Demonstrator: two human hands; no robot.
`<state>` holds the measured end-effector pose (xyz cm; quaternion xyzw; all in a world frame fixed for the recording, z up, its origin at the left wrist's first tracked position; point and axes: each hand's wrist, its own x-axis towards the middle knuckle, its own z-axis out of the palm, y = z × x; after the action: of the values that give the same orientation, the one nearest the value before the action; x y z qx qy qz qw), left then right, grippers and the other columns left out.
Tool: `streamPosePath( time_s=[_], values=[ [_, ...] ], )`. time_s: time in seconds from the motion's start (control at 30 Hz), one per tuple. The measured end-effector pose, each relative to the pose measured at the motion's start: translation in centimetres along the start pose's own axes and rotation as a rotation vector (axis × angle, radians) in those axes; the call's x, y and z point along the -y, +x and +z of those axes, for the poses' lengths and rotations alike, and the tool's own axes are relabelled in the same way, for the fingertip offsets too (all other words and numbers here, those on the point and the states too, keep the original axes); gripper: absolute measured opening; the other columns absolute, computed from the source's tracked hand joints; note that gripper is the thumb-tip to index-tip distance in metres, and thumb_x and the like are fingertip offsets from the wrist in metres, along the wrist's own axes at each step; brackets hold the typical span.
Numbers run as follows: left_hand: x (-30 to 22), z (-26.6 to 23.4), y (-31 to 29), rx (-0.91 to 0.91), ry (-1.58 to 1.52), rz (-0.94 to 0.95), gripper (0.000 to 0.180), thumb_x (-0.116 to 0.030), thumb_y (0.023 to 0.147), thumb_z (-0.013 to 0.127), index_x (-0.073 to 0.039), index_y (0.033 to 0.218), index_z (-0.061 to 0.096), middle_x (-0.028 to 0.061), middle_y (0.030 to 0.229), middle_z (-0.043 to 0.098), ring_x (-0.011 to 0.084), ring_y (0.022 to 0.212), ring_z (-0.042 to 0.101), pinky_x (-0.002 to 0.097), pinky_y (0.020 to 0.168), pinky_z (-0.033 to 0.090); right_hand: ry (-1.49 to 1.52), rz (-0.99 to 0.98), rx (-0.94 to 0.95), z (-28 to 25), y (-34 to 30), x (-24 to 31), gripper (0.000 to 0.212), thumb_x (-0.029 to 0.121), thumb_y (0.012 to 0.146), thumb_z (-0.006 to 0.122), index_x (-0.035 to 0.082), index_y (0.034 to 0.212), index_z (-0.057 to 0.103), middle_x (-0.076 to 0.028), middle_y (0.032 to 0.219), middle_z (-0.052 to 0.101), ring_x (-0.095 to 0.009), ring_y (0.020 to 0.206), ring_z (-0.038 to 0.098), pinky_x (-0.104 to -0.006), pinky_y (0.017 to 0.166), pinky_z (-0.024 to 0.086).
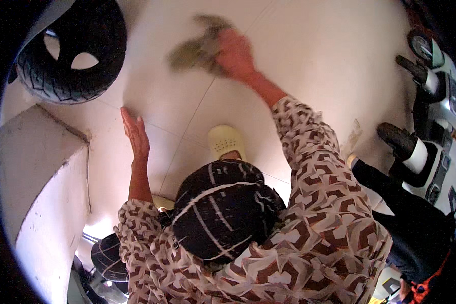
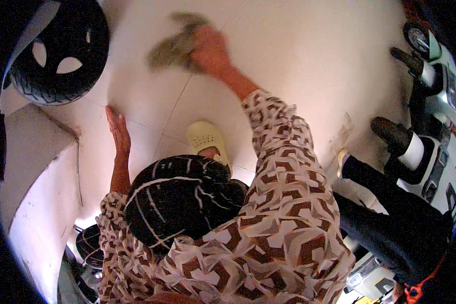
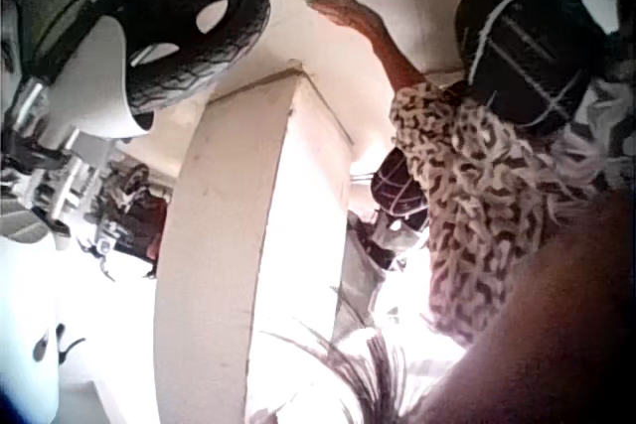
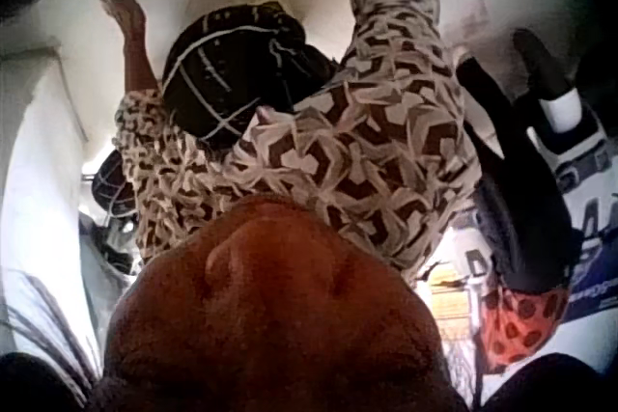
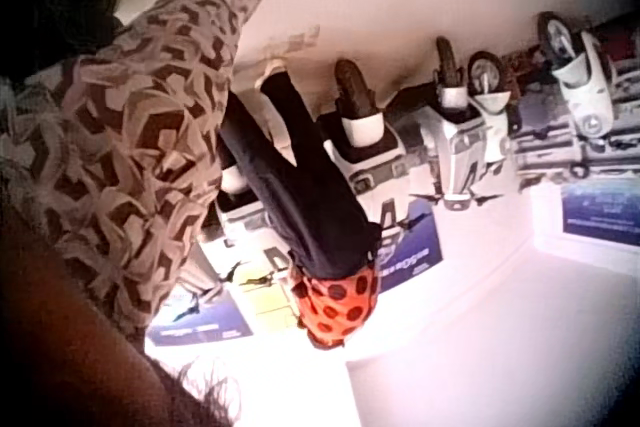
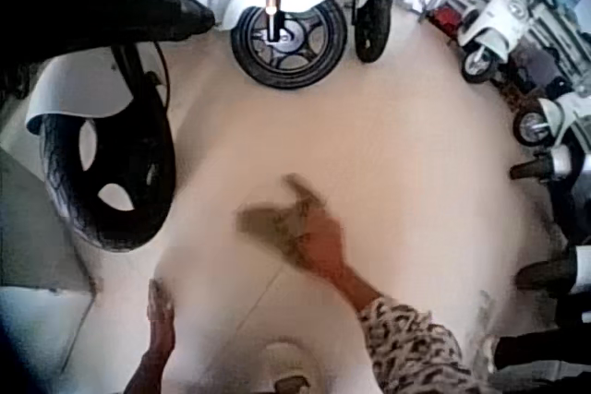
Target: The person wipes the floor by hand using a green cloth, moving across various tiled areas of the shop between parked scooters.
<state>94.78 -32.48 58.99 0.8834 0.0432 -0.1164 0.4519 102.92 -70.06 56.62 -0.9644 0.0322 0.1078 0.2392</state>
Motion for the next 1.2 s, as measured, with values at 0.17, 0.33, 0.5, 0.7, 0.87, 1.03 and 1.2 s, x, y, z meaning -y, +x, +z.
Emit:
streamPosePath(
  time_s=[0.17,0.33,0.5,0.7,0.87,1.03,1.2],
  values=[
    [-2.6,3.5,0.7,0.157,0.408,-0.009,0.062,-0.028,0.099,0.042,-0.006,0.149,0.013,0.0169,0.155,0.011,0.0324,0.143,0.01,0.0481,0.114,0.008,-0.461,0.42,-0.272,-6.5,-7.6,-23.9,0.061,0.039,0.087,0.053,0.002,0.135,0.043,-0.016,0.144,0.036,-0.032,0.133,0.032,-0.054,0.102,0.03],
    [-2.5,5.1,0.4,0.169,0.514,-0.016,0.064,-0.033,0.099,0.04,-0.008,0.15,0.011,0.0159,0.156,0.004,0.0318,0.144,0.001,0.0495,0.114,0.002,-0.13,0.882,-0.385,-5.8,-16.3,-26.3,0.073,0.044,0.094,0.044,-0.002,0.145,0.019,-0.02,0.152,0.02,-0.038,0.14,0.017,-0.0563,0.108,0.022],
    [-2.1,5.6,0.4,0.09,0.625,-0.051,0.068,-0.04,0.098,0.039,-0.009,0.15,0.008,0.0157,0.156,-0.002,0.0318,0.144,-0.006,0.0511,0.113,-0.004,-0.096,0.575,-0.308,-0.7,-25.5,-12.2,0.069,0.022,0.087,0.057,-0.005,0.141,0.025,-0.02,0.152,0.017,-0.042,0.14,0.012,-0.0568,0.106,0.023],
    [-1.4,6.7,1.4,0.062,0.725,-0.018,0.073,-0.047,0.098,0.036,-0.007,0.15,0.006,0.017,0.156,-0.003,0.0338,0.144,-0.005,0.0523,0.113,-0.003,-0.155,0.4,-0.127,-2.5,-21.0,-12.3,0.07,0.024,0.083,0.059,0.001,0.142,0.029,-0.017,0.153,0.016,-0.039,0.142,0.009,-0.0573,0.11,0.014],
    [-2.6,5.7,0.8,0.057,0.702,-0.017,0.073,-0.049,0.098,0.035,-0.007,0.15,0.005,0.0176,0.156,-0.003,0.0338,0.144,-0.004,0.0522,0.113,-0.003,-0.241,0.44,-0.362,-5.4,-11.6,-22.7,0.063,0.036,0.093,0.047,0.0,0.142,0.032,-0.015,0.153,0.018,-0.035,0.142,0.012,-0.0525,0.111,0.013],
    [-2.8,6.3,1.1,0.087,0.677,-0.008,0.073,-0.05,0.098,0.032,-0.006,0.15,0.005,0.0181,0.156,-0.003,0.0333,0.144,-0.005,0.0516,0.113,-0.003,-0.439,0.551,-0.409,-8.8,-7.8,-31.0,0.068,0.047,0.096,0.039,-0.005,0.14,0.033,-0.016,0.152,0.021,-0.035,0.141,0.014,-0.049,0.111,0.017],
    [-2.0,6.7,1.1,0.067,0.705,0.008,0.073,-0.051,0.098,0.032,-0.008,0.15,0.004,0.0159,0.156,-0.003,0.0319,0.144,-0.005,0.0516,0.113,-0.003,-0.329,0.692,-0.487,-6.9,-9.1,-27.2,0.072,0.044,0.092,0.049,-0.004,0.142,0.029,-0.019,0.152,0.021,-0.037,0.14,0.018,-0.048,0.11,0.022]
  ],
)
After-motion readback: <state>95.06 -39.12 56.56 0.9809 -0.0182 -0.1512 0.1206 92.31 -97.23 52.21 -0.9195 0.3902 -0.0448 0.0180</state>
